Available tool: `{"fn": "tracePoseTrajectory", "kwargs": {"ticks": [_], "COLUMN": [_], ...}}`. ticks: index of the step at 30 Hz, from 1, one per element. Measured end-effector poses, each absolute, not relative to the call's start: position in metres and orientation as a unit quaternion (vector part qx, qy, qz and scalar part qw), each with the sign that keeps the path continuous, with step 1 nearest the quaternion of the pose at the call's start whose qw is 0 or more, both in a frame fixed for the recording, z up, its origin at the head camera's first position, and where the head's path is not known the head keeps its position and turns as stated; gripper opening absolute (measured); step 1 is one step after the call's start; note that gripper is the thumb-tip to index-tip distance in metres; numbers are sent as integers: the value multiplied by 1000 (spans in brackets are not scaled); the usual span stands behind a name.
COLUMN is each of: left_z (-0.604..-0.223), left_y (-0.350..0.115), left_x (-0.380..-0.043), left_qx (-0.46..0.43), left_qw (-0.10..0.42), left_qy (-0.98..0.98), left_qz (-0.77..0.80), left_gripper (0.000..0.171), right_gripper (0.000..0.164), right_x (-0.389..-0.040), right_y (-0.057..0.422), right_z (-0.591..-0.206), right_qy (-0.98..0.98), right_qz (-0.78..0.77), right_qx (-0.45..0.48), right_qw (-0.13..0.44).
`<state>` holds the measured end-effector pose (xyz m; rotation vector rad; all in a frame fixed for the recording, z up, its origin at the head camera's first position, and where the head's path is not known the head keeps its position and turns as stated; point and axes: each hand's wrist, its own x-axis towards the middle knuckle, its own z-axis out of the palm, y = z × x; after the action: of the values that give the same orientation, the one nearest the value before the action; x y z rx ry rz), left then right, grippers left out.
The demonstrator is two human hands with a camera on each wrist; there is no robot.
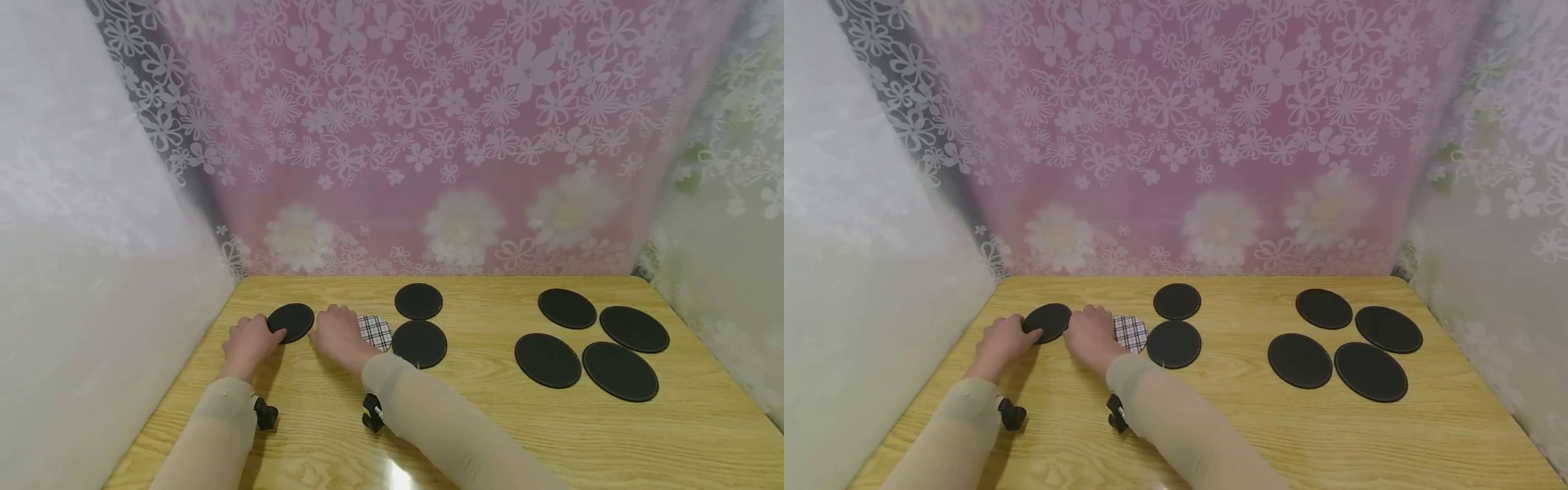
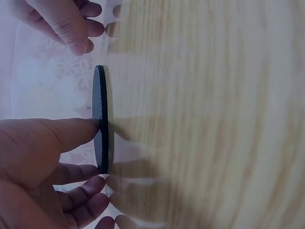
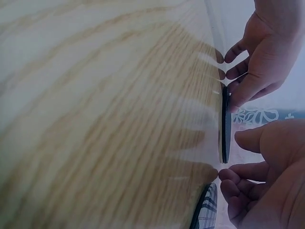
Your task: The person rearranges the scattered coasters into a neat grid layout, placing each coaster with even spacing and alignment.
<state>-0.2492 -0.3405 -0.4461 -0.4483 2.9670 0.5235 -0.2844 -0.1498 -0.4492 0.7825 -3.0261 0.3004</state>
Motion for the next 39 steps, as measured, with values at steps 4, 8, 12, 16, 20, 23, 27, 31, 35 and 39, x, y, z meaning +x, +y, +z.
{"fn": "tracePoseTrajectory", "kwargs": {"ticks": [4, 8, 12, 16, 20, 23, 27, 31, 35, 39], "left_z": [-443, -437, -438, -443, -440, -438, -439, -442, -440, -447], "left_y": [-341, -340, -343, -347, -345, -344, -344, -345, -344, -346], "left_x": [-247, -244, -244, -246, -243, -241, -241, -241, -239, -242], "left_qx": [-143, -142, -144, -140, -140, -136, -135, -136, -137, -135], "left_qw": [46, 47, 41, 35, 39, 35, 36, 34, 33, 20], "left_qy": [972, 970, 968, 967, 964, 964, 963, 962, 961, 961], "left_qz": [179, 192, 204, 212, 224, 227, 230, 233, 240, 241], "left_gripper": [71, 71, 68, 64, 58, 55, 53, 53, 56, 61], "right_gripper": [37, 37, 35, 34, 34, 34, 33, 33, 33, 34], "right_x": [-285, -286, -286, -285, -285, -284, -282, -282, -285, -287], "right_y": [-151, -152, -153, -153, -154, -154, -153, -153, -155, -158], "right_z": [-450, -450, -449, -448, -449, -449, -446, -445, -447, -448], "right_qy": [-963, -965, -966, -967, -966, -966, -965, -964, -965, -967], "right_qz": [102, 98, 92, 85, 84, 87, 90, 95, 94, 95], "right_qx": [248, 245, 240, 240, 242, 244, 247, 247, 243, 235], "right_qw": [-5, -11, -12, -6, -9, -15, -17, -21, -26, -28]}}
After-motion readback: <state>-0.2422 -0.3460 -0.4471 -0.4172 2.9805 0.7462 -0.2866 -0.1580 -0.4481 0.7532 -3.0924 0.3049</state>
